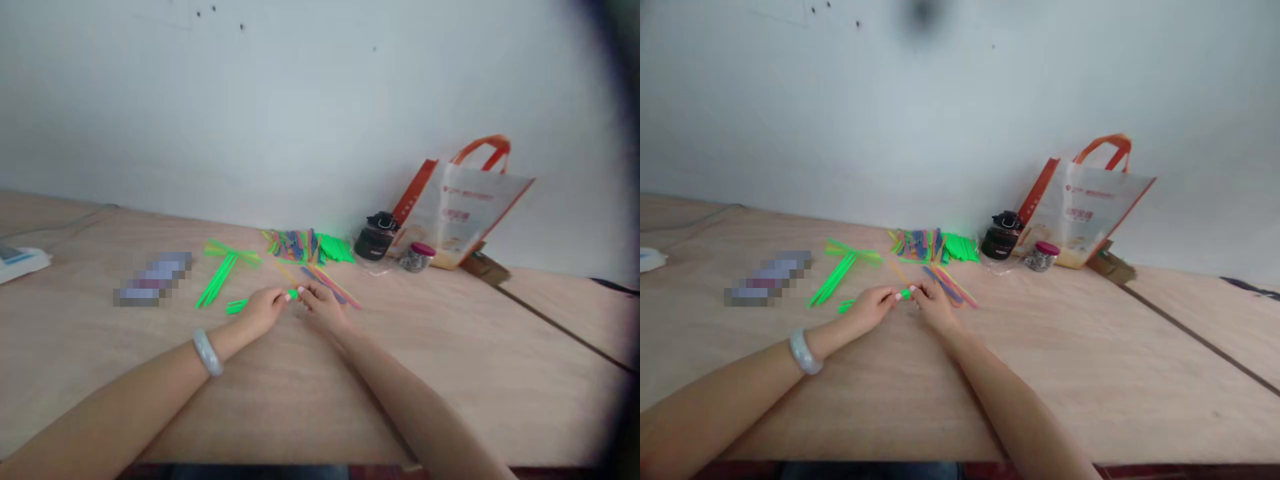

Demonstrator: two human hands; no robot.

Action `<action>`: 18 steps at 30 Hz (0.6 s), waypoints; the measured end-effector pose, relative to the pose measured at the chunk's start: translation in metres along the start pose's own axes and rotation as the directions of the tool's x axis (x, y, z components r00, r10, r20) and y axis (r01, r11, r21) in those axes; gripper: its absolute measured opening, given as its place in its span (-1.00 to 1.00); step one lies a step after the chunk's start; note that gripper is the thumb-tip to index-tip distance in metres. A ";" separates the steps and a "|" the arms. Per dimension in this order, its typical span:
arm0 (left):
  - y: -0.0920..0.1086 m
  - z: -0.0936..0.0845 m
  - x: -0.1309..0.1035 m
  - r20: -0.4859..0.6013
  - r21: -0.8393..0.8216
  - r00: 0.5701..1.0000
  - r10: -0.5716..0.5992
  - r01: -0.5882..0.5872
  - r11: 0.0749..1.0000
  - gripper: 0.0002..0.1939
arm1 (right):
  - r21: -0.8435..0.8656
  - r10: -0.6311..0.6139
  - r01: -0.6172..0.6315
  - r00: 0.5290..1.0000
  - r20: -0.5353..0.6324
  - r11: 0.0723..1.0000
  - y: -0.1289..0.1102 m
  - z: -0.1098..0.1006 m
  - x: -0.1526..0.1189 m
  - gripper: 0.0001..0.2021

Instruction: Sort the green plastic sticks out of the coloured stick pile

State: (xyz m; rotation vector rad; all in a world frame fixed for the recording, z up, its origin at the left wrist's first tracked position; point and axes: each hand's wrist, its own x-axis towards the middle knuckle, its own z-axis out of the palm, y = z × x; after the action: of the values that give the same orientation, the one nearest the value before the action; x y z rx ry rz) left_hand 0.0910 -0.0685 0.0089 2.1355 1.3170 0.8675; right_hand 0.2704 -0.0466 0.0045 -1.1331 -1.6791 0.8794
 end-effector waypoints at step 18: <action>-0.032 0.009 0.001 0.035 0.502 0.980 0.195 -0.186 0.845 -0.66 | -0.878 -0.015 -0.203 0.973 -0.232 0.434 0.037 -0.049 0.012 -0.67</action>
State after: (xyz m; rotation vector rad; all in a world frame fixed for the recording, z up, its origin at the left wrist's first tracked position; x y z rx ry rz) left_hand 0.0786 -0.0549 -0.0195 2.7068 1.4831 0.6617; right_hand 0.3252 -0.0195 -0.0080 -1.9655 -1.9352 -0.2314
